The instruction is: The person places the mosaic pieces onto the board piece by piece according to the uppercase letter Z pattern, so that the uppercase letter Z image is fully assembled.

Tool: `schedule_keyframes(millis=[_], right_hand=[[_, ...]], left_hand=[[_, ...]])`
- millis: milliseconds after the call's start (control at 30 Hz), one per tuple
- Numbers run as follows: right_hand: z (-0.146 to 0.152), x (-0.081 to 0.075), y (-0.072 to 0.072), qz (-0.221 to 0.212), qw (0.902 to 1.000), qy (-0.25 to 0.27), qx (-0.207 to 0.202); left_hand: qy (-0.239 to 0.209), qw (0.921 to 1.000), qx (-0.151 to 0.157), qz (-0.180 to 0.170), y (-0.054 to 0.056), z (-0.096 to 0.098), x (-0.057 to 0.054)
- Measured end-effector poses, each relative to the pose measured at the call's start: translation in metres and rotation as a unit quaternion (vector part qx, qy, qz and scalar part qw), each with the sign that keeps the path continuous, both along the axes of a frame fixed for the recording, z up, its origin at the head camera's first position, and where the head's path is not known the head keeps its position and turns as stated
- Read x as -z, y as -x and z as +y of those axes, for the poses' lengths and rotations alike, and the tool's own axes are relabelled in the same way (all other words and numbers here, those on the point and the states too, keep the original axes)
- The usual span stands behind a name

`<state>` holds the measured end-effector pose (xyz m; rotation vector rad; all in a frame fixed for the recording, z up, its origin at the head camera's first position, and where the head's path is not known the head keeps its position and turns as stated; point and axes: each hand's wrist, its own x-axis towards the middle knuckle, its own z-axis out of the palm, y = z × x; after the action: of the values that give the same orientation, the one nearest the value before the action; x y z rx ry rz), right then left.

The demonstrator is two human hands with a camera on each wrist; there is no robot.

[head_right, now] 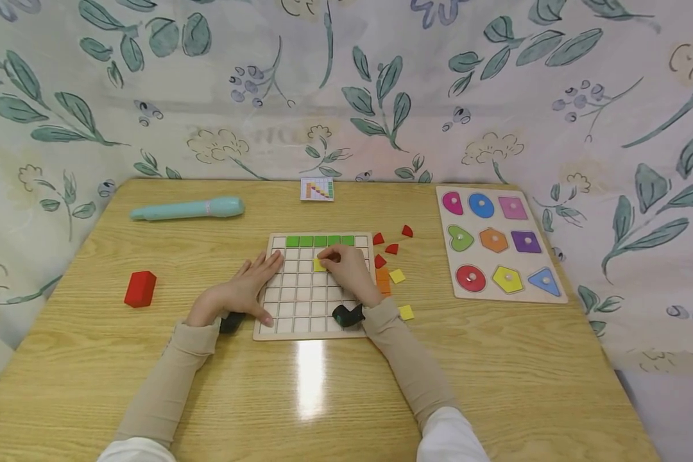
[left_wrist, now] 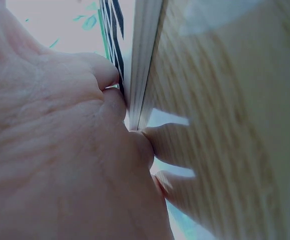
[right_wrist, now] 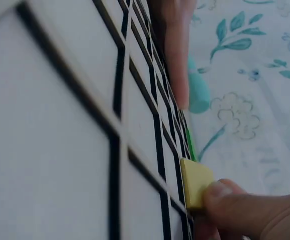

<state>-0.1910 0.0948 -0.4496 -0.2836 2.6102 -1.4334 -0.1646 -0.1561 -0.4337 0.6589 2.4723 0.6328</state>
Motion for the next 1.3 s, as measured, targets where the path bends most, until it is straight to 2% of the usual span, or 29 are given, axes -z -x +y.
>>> schedule_keyframes(millis=[233, 367, 500, 667, 800, 933, 1067, 1133, 1200, 1300], right_hand=[[-0.003, 0.003, -0.002, 0.035, 0.9962, -0.064, -0.047], [0.009, 0.002, 0.0, 0.027, 0.9971, -0.045, -0.054], [0.037, -0.002, 0.001, 0.002, 0.9993, -0.015, -0.035], [0.088, -0.008, -0.003, -0.015, 0.9998, -0.009, -0.007], [0.128, -0.007, -0.009, -0.01, 0.9995, -0.03, -0.006], [0.156, -0.006, -0.015, -0.014, 0.9964, -0.079, -0.026], [0.161, -0.006, -0.017, -0.005, 0.9919, -0.112, -0.06], [0.157, -0.007, -0.016, 0.005, 0.9891, -0.132, -0.064], [0.152, -0.008, -0.016, 0.011, 0.9863, -0.153, -0.061], [0.147, -0.009, -0.014, -0.004, 0.9865, -0.16, -0.034]], left_hand=[[0.002, 1.0, 0.001, 0.001, 0.0, 0.001, 0.002], [-0.002, 1.0, 0.007, 0.002, -0.001, 0.003, 0.003], [-0.001, 0.9999, 0.012, 0.002, -0.002, 0.006, 0.003], [0.0, 0.9999, 0.016, 0.003, -0.002, 0.007, 0.0], [0.003, 0.9999, 0.015, 0.005, -0.001, 0.004, 0.0], [0.01, 0.9999, 0.009, 0.005, 0.001, 0.001, 0.001], [0.01, 0.9999, 0.006, 0.005, 0.001, -0.001, 0.002], [0.007, 0.9999, 0.006, 0.005, 0.0, -0.001, 0.002], [0.005, 0.9999, 0.007, 0.006, 0.0, -0.001, 0.002], [0.003, 0.9999, 0.008, 0.008, 0.0, -0.001, 0.001]])
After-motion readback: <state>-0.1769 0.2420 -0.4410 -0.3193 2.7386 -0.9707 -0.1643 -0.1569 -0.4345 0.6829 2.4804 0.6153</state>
